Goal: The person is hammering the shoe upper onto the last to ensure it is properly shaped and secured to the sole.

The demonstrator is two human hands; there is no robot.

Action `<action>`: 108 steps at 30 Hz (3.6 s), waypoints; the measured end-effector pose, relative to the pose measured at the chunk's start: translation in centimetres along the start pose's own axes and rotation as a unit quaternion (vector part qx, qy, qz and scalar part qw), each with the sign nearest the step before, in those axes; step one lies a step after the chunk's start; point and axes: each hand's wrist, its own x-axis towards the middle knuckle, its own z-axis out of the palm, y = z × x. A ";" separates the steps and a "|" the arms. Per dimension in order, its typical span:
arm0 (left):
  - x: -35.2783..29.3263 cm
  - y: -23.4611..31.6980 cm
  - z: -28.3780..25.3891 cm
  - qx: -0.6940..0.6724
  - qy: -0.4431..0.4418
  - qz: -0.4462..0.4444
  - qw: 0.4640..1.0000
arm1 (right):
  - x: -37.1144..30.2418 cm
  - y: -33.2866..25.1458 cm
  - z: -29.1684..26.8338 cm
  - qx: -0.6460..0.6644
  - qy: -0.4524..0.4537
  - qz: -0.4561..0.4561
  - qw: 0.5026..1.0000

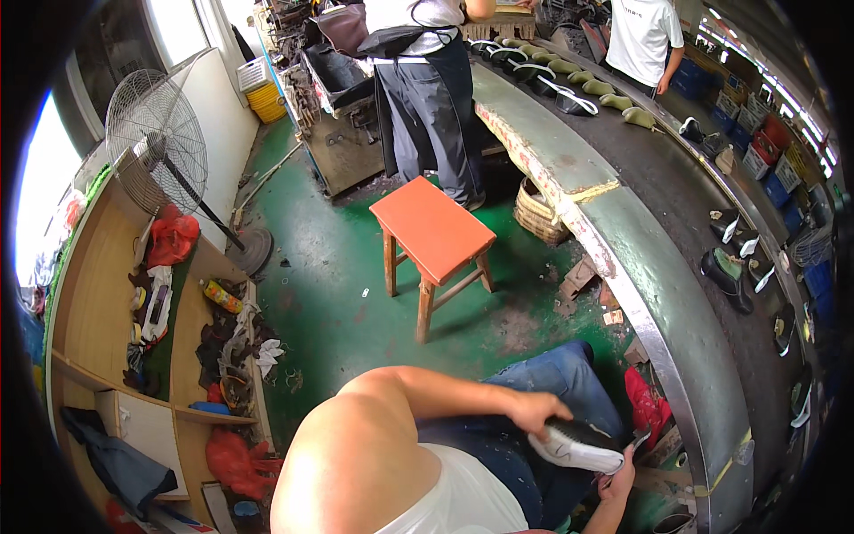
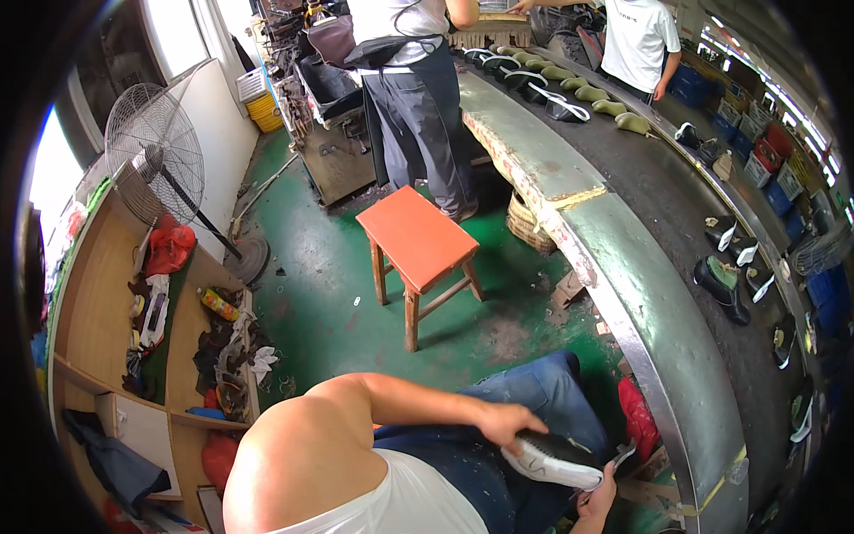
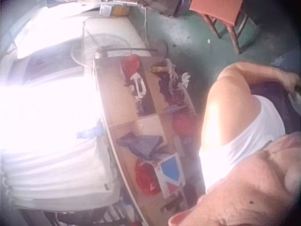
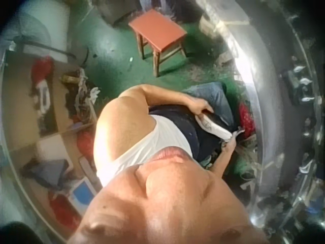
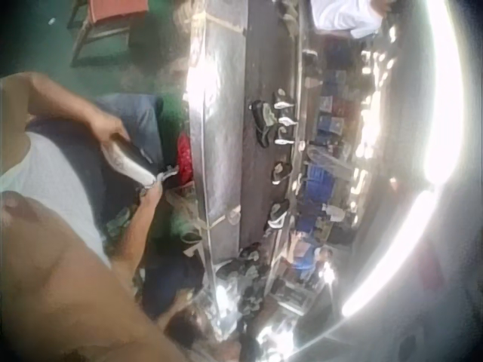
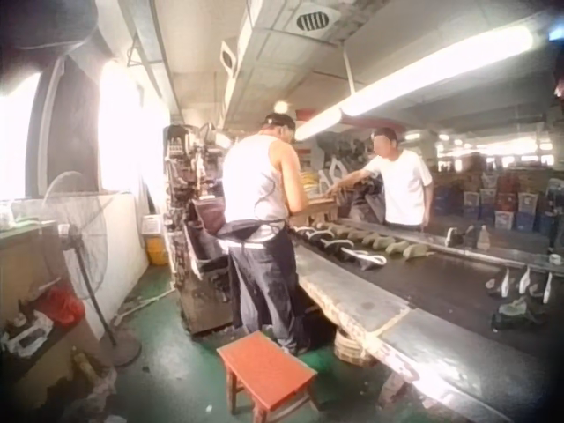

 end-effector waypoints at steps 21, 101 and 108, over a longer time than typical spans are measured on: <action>5.1 -0.6 6.5 0.100 0.061 -0.101 0.988 | -0.1 2.4 1.7 -0.265 0.060 -0.202 0.941; 8.9 -4.5 0.0 -0.204 0.113 -0.024 0.972 | -1.2 5.8 7.1 -0.510 0.027 -0.398 0.762; 6.3 -1.8 0.9 -0.293 0.086 -0.059 0.950 | -7.3 3.9 8.0 -0.603 -0.015 -0.329 0.727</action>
